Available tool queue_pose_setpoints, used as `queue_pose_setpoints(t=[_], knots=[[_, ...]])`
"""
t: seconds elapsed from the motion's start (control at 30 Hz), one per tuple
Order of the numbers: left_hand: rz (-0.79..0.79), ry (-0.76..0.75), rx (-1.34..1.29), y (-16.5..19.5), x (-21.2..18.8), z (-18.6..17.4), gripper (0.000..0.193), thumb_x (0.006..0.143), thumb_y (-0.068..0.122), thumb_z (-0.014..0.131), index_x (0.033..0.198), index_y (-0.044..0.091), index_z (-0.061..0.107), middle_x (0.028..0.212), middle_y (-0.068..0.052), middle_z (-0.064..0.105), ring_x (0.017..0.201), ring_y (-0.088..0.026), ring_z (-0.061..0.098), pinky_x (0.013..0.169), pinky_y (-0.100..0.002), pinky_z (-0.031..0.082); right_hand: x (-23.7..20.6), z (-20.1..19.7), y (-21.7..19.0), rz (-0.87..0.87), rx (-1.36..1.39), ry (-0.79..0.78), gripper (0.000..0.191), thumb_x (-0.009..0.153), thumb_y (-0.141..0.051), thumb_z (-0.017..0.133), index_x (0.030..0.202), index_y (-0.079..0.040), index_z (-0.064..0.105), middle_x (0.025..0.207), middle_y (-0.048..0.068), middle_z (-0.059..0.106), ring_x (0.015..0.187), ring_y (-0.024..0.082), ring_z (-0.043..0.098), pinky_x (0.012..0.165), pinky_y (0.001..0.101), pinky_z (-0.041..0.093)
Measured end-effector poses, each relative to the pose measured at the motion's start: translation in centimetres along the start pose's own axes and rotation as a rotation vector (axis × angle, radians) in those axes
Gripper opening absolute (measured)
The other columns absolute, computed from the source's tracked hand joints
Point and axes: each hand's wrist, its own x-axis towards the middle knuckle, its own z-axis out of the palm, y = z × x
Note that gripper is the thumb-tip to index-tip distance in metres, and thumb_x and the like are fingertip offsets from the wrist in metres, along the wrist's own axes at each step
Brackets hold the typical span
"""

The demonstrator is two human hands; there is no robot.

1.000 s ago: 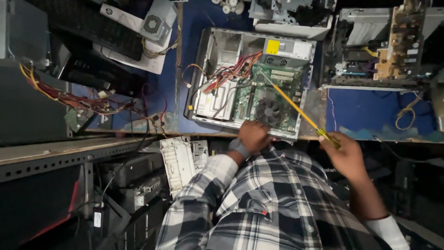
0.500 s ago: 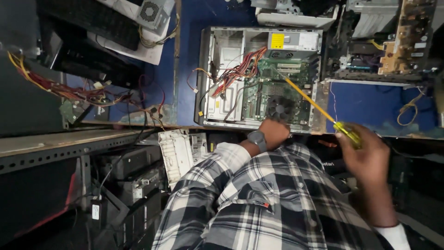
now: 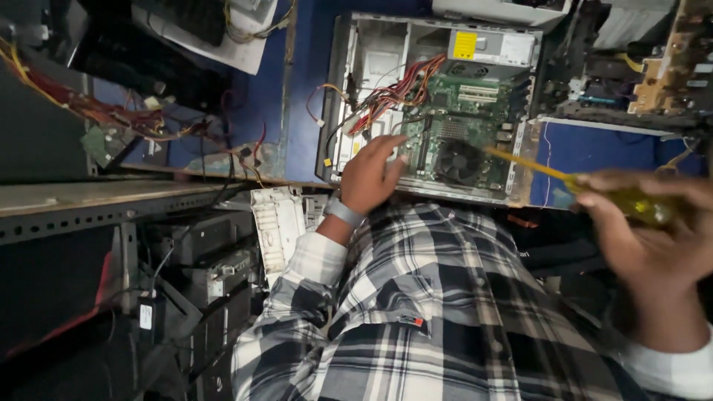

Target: The person uses a screwdriver to loosen and remove screws from a computer motherboard inside an open case. They repeatedly adjust their grip and position while working on the same unit.

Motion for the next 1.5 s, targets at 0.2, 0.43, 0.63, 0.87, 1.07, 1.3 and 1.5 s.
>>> queue_pose_setpoints(t=[0.2,0.43,0.63,0.87,1.07,1.3,1.5], knots=[[0.383,-0.131,-0.143,0.4,0.6,0.1,0.046,0.103,0.024,0.061,0.149,0.02,0.057,0.136,-0.009,0.068,0.121,-0.032,0.068,0.103,-0.042,0.054,6.2,6.2,0.7,-0.153,0.158,-0.203,0.038,0.098,0.004,0.074,0.125,0.005,0.047,0.108,0.024,0.07,0.102,0.028,0.077,0.08,0.034,0.064],[-0.037,-0.415,-0.4,-1.8,0.4,0.9,0.028,0.105,0.02,0.059,0.131,0.016,0.069,0.111,-0.009,0.077,0.101,-0.023,0.075,0.089,-0.037,0.058,7.9,11.2,1.8,-0.037,0.08,-0.281,0.034,0.099,0.0,0.079,0.121,0.004,0.055,0.106,0.016,0.073,0.095,0.019,0.075,0.08,0.0268,0.062],[0.025,-0.307,-0.522,-3.3,-0.1,1.4,0.028,0.103,0.018,0.063,0.129,0.01,0.068,0.11,-0.01,0.076,0.096,-0.025,0.074,0.086,-0.038,0.058,9.3,11.8,3.6,-0.13,0.078,-0.321,0.028,0.103,-0.001,0.077,0.121,0.003,0.055,0.107,0.016,0.073,0.094,0.018,0.076,0.078,0.0261,0.063],[-0.024,-0.264,-0.303,-4.9,0.1,2.7,0.026,0.098,0.019,0.068,0.123,0.014,0.071,0.102,-0.009,0.077,0.087,-0.026,0.073,0.079,-0.038,0.056,9.0,14.6,5.7,-0.205,-0.013,-0.426,0.025,0.098,-0.009,0.079,0.113,0.0,0.061,0.095,0.014,0.073,0.079,0.016,0.073,0.061,0.0242,0.059],[-0.075,-0.287,-0.271,-6.4,-0.2,3.8,0.026,0.096,0.019,0.069,0.121,0.015,0.072,0.101,-0.009,0.076,0.086,-0.027,0.073,0.078,-0.039,0.056,8.7,14.9,5.6,-0.178,-0.015,-0.476,0.026,0.095,-0.011,0.079,0.111,-0.002,0.061,0.1,0.015,0.072,0.091,0.022,0.075,0.074,0.0314,0.062],[-0.064,-0.29,-0.245,-7.5,-0.4,4.7,0.025,0.096,0.019,0.068,0.12,0.016,0.073,0.101,-0.01,0.076,0.088,-0.028,0.072,0.079,-0.04,0.056,8.3,15.5,5.9,-0.177,-0.049,-0.477,0.028,0.094,-0.014,0.08,0.109,-0.002,0.06,0.099,0.015,0.073,0.09,0.025,0.075,0.075,0.0334,0.062],[-0.038,-0.254,-0.245,-8.0,-0.5,5.3,0.022,0.096,0.021,0.069,0.118,0.016,0.072,0.105,-0.008,0.076,0.092,-0.029,0.073,0.081,-0.04,0.056,7.9,15.9,6.8,-0.167,-0.053,-0.542,0.026,0.096,-0.016,0.078,0.11,-0.002,0.061,0.1,0.015,0.073,0.09,0.023,0.075,0.074,0.0315,0.063]])
